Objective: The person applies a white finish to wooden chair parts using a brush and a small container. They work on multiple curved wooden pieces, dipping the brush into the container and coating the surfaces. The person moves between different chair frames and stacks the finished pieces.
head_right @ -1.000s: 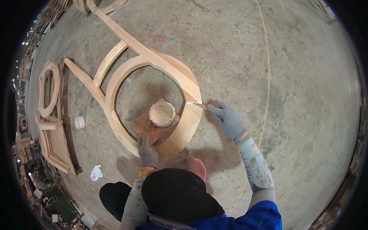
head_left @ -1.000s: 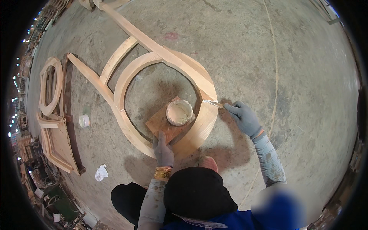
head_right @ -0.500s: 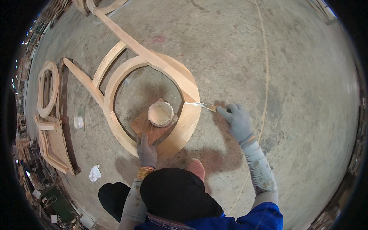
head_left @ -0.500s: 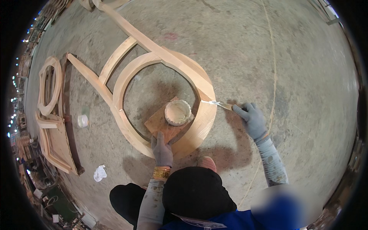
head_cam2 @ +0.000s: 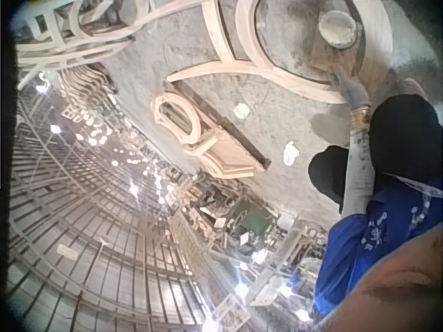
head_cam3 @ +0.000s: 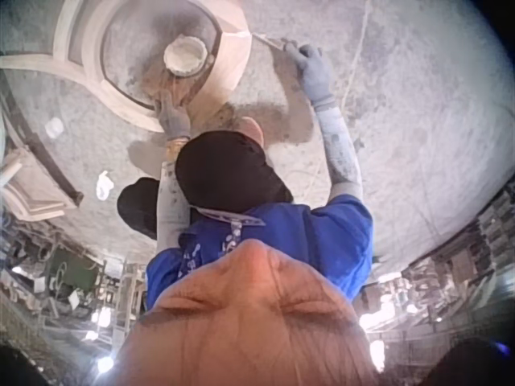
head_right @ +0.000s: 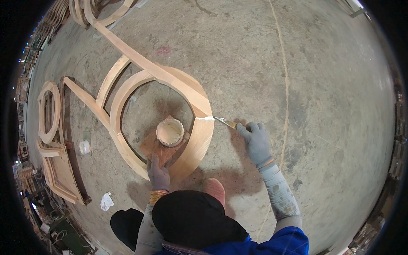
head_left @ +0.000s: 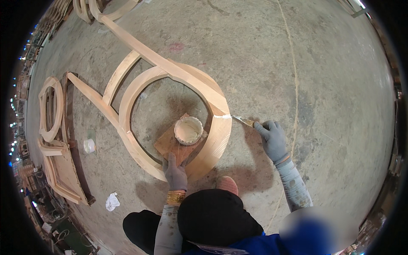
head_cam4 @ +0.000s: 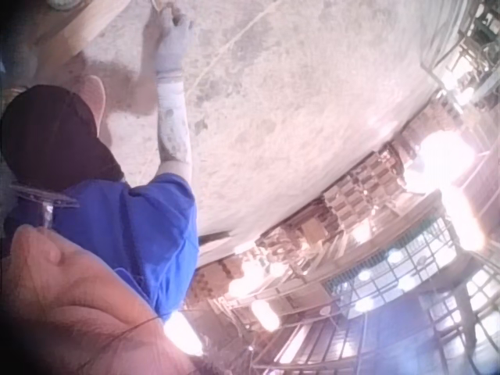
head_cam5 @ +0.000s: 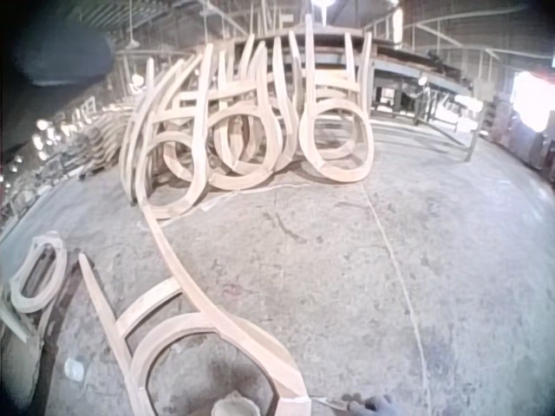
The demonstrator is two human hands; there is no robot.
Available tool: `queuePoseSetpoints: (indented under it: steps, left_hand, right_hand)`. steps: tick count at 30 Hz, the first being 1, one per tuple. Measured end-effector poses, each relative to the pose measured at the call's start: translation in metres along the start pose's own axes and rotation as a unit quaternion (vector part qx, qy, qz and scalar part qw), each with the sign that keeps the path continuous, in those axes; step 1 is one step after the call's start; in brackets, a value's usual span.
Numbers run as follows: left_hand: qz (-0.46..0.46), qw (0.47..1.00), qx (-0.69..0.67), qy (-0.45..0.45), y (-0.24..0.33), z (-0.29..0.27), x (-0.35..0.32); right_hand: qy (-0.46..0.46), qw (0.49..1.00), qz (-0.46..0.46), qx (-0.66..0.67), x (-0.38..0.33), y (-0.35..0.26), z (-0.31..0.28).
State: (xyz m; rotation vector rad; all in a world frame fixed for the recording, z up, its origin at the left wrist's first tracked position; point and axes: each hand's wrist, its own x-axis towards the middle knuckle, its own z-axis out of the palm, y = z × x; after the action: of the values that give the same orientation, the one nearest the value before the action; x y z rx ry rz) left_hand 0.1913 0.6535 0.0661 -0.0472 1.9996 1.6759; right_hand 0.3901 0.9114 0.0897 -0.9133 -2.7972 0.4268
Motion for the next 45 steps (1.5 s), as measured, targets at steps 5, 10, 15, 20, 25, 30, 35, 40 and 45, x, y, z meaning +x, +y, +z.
queuePoseSetpoints:
  steps: [5, 10, 15, 20, 25, 30, 35, 40, 45]
  left_hand:
    - [-0.079, 0.988, -0.130, 0.007, 0.005, -0.002, 0.001]
    - [0.101, 0.978, 0.180, -0.015, -0.009, -0.014, 0.000]
    - [0.275, 0.821, 0.500, -0.015, -0.011, -0.021, -0.002]
    - [0.249, 0.854, 0.457, -0.014, -0.006, -0.012, -0.002]
    - [0.262, 0.829, 0.494, 0.006, -0.007, -0.021, 0.000]
    - [0.210, 0.911, 0.353, 0.043, 0.006, -0.031, 0.023]
    - [0.018, 0.977, -0.214, 0.007, 0.098, -0.034, 0.051]
    - [0.060, 0.994, -0.074, -0.044, 0.129, -0.102, 0.037]
    - [0.103, 0.987, -0.030, -0.121, 0.160, -0.164, 0.008]
  right_hand:
    - [-0.003, 0.997, 0.007, 0.083, 0.009, -0.013, 0.007]
    - [-0.065, 0.969, 0.067, 0.227, 0.017, -0.011, 0.007]
    - [-0.121, 0.939, 0.115, 0.300, 0.019, -0.002, 0.003]
    - [-0.157, 0.945, 0.069, 0.277, 0.030, 0.004, 0.005]
    - [-0.186, 0.903, 0.126, 0.366, 0.037, 0.007, -0.007]
    - [-0.234, 0.863, 0.160, 0.417, 0.040, -0.006, -0.031]
    - [-0.230, 0.875, 0.139, 0.402, 0.040, -0.026, -0.063]
    - [-0.192, 0.937, -0.093, 0.278, 0.055, -0.135, -0.092]
    - [-0.091, 0.972, -0.208, 0.065, 0.047, -0.253, -0.100]
